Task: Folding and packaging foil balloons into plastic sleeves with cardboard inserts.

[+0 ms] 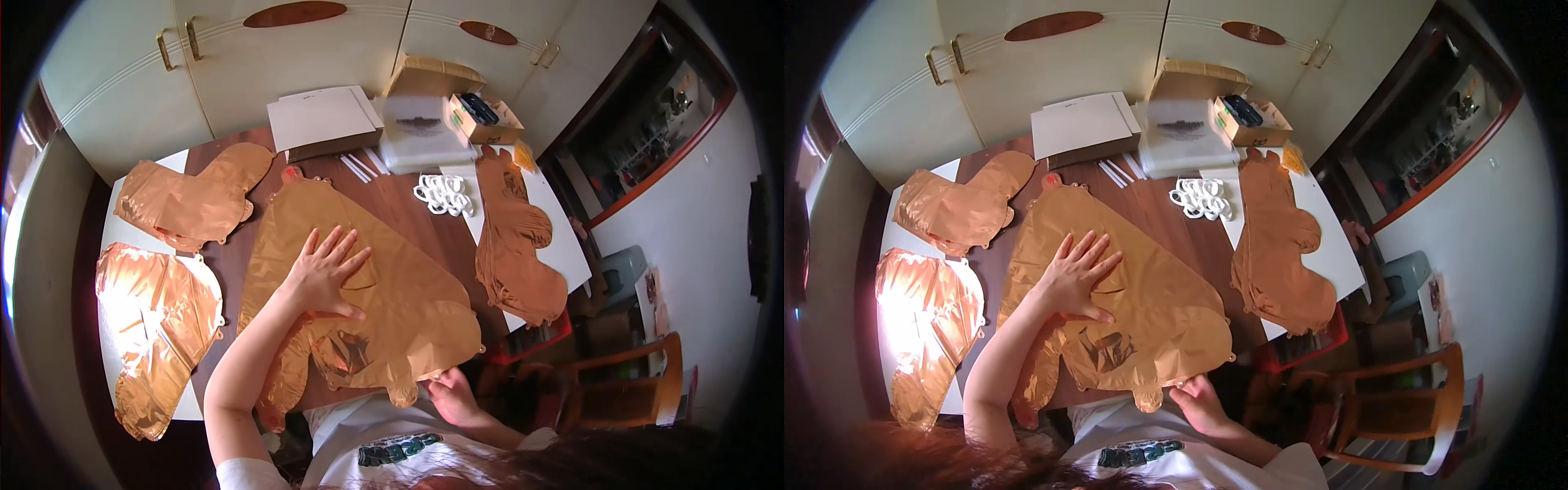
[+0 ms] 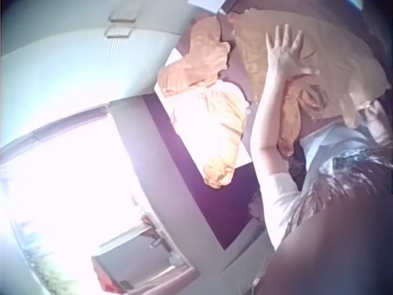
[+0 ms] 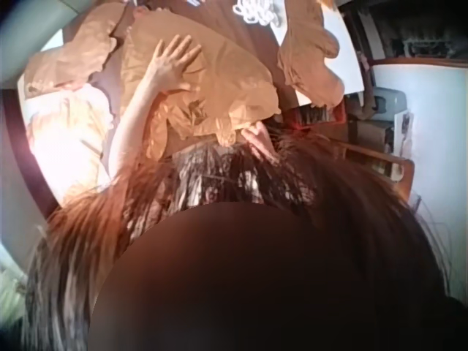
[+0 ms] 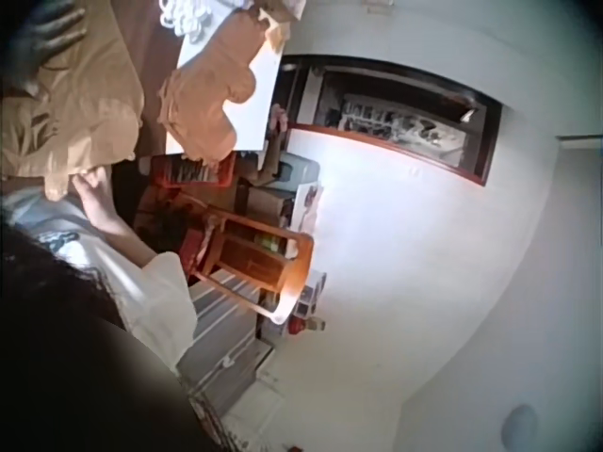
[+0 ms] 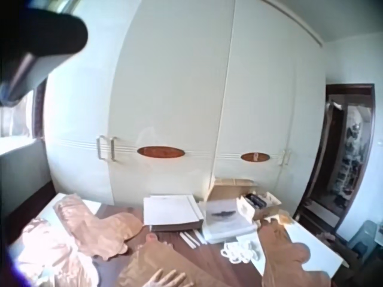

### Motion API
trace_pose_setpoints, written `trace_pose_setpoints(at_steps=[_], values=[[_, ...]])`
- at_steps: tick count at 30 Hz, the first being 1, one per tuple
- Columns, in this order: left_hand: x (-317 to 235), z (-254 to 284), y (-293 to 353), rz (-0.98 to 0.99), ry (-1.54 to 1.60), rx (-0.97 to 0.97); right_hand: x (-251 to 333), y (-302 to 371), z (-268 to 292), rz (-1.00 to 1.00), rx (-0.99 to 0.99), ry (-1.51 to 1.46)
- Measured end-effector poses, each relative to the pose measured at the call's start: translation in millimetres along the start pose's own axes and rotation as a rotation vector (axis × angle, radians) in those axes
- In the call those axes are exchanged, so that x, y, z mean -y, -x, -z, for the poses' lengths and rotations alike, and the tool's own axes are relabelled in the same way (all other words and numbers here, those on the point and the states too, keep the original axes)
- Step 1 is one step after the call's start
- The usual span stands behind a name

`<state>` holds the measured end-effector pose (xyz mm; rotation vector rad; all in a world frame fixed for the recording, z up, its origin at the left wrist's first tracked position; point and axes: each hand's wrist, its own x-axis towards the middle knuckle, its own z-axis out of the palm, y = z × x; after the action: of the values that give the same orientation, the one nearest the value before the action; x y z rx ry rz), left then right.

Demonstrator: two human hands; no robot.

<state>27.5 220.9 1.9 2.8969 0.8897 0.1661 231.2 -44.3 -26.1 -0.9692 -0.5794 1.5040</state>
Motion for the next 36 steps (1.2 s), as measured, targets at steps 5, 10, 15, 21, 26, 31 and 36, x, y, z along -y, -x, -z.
trace_pose_setpoints(at_steps=[5,10,15,21,26,31,36], values=[[0.4,1.0,2.4,0.022,-0.015,0.037,-2.4,-14.1,-37.6,0.208,0.063,0.256],[1.2,0.8,3.7,0.012,-0.014,0.004,-7.1,-28.2,-38.5,0.402,0.086,0.725],[-0.5,2.7,3.3,0.024,-0.014,0.021,0.9,-28.5,-49.4,0.595,0.136,1.214],[1.1,2.0,3.0,0.013,-0.010,0.027,-5.0,-32.2,-47.5,0.769,0.231,1.566],[1.2,-1.4,2.2,0.014,-0.027,0.032,-2.0,-36.3,-51.5,0.833,0.324,1.734],[1.6,-1.8,2.5,0.016,-0.013,0.023,3.5,-38.8,-52.0,0.802,0.455,1.735],[1.0,-0.1,2.4,0.017,0.005,0.017,3.4,-41.6,-51.2,0.823,0.488,1.736]])
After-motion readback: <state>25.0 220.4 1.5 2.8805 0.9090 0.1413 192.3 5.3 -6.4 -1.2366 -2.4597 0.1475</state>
